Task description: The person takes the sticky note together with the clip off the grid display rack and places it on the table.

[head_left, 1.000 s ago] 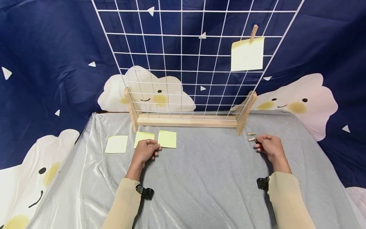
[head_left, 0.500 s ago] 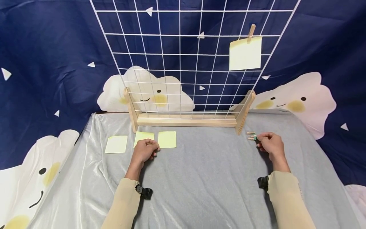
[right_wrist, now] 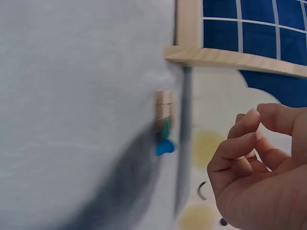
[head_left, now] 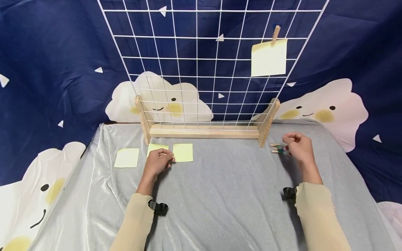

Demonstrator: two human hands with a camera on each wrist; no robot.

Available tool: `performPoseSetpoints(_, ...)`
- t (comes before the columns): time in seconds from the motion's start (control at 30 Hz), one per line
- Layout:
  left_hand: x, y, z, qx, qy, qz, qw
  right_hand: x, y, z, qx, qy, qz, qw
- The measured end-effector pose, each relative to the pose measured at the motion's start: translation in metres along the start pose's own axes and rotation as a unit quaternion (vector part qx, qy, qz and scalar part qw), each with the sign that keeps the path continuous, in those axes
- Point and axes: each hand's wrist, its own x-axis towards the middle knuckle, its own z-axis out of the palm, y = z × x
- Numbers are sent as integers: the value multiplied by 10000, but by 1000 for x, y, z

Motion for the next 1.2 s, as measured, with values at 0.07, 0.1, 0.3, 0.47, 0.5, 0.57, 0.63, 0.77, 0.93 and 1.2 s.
performPoseSetpoints(0.07, 1, 2, 1, -33, 2, 16, 10000, 0, -9, -1, 50, 59, -90, 9999)
performPoseSetpoints(0.1, 1, 3, 2, -44, -2, 17, 10000, -1, -13, -2, 100, 89, -125, 9998)
performPoseSetpoints(0.3, 3, 8, 5, -164, -83, 48, 9998, -2, -31, -5, 412, 127, -293, 9986)
performPoseSetpoints(0.47, 4, 12, 7, -422, -189, 94, 9989, -2, -39, -6, 453, 120, -374, 9982)
performPoseSetpoints(0.5, 4, 13, 8, -464, -214, 102, 9986, -2, -40, -7, 456, 117, -400, 9981)
performPoseSetpoints(0.57, 5, 15, 10, -543, -260, 118, 9981, -2, -42, -8, 475, 103, -458, 9978)
performPoseSetpoints(0.63, 4, 16, 11, -579, -289, 146, 9978, -2, -45, -9, 540, 77, -536, 9971)
performPoseSetpoints(0.77, 4, 21, 14, -615, -346, 225, 9973, -2, -54, -11, 662, 113, -703, 9953)
performPoseSetpoints(0.93, 4, 29, 18, -736, -452, 288, 9958, -2, -69, -14, 735, 212, -913, 9929)
performPoseSetpoints(1.2, 5, 38, 22, -939, -546, 492, 9929, -3, -96, -20, 891, 375, -1275, 9871)
